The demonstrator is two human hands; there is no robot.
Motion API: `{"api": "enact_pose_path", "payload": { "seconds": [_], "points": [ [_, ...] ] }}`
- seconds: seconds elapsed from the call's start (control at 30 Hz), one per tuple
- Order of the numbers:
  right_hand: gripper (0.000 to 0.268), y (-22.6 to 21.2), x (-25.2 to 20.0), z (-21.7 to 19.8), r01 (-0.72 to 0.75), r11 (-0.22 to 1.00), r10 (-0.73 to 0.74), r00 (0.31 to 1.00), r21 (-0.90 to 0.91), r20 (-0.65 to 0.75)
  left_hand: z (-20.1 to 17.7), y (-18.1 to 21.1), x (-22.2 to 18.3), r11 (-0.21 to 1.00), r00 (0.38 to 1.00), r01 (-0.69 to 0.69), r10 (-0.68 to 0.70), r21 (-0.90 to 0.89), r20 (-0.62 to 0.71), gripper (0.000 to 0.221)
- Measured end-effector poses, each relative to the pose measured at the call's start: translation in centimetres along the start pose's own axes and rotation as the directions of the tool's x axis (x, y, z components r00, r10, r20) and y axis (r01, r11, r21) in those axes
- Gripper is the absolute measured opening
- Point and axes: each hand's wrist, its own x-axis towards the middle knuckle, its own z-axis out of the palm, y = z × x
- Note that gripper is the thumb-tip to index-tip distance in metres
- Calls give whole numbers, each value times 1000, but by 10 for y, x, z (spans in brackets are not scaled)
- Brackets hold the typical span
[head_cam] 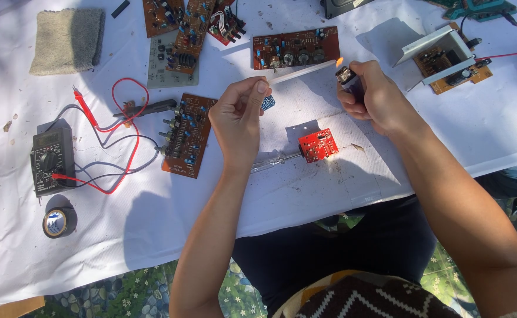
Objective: Assembling and securing components on a circuit board using a screwdriver and melted adhesive from a glue stick.
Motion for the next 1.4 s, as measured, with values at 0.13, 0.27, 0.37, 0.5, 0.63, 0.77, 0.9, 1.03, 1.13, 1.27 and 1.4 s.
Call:
{"api": "enact_pose_path", "payload": {
  "seconds": [0.13,0.27,0.37,0.5,0.63,0.77,0.9,1.03,1.13,1.27,1.4],
  "points": [
    [49,2,1,-2,-5,1000,4,1000,12,17,-1,0,0,1000,1000,6,-6,13,1,26],
    [53,3,-1,-6,-11,1000,11,1000,21,24,-2,2,2,999,1000,21,-20,31,-13,28],
    [55,9,-2,-13,-10,998,12,999,57,-41,-4,5,2,1000,1000,22,-21,19,-23,26],
    [56,20,-14,-19,-18,998,28,983,54,-181,-8,8,5,998,997,62,-60,32,-42,28],
    [37,21,-40,-19,169,967,-210,953,-192,-218,-17,17,9,999,999,34,-34,23,-4,25],
    [26,51,-51,-29,385,789,-505,850,-478,-148,-39,51,12,992,958,-103,80,71,276,10],
    [23,69,-52,-33,423,551,-669,739,-720,-78,-49,79,6,878,859,-393,246,272,449,2],
    [8,64,-50,-28,454,448,-724,690,-771,-15,-48,86,-1,812,737,-530,299,245,607,5],
    [9,54,-56,-24,506,366,-831,556,-781,-29,-47,89,-5,787,688,-566,286,246,667,8],
    [22,26,-83,-12,677,271,-884,456,-684,101,-42,102,-10,660,602,-695,317,286,732,11],
    [34,-10,-82,10,727,231,-812,510,-646,283,-27,120,-18,567,576,-756,335,328,746,17]
  ]
}}
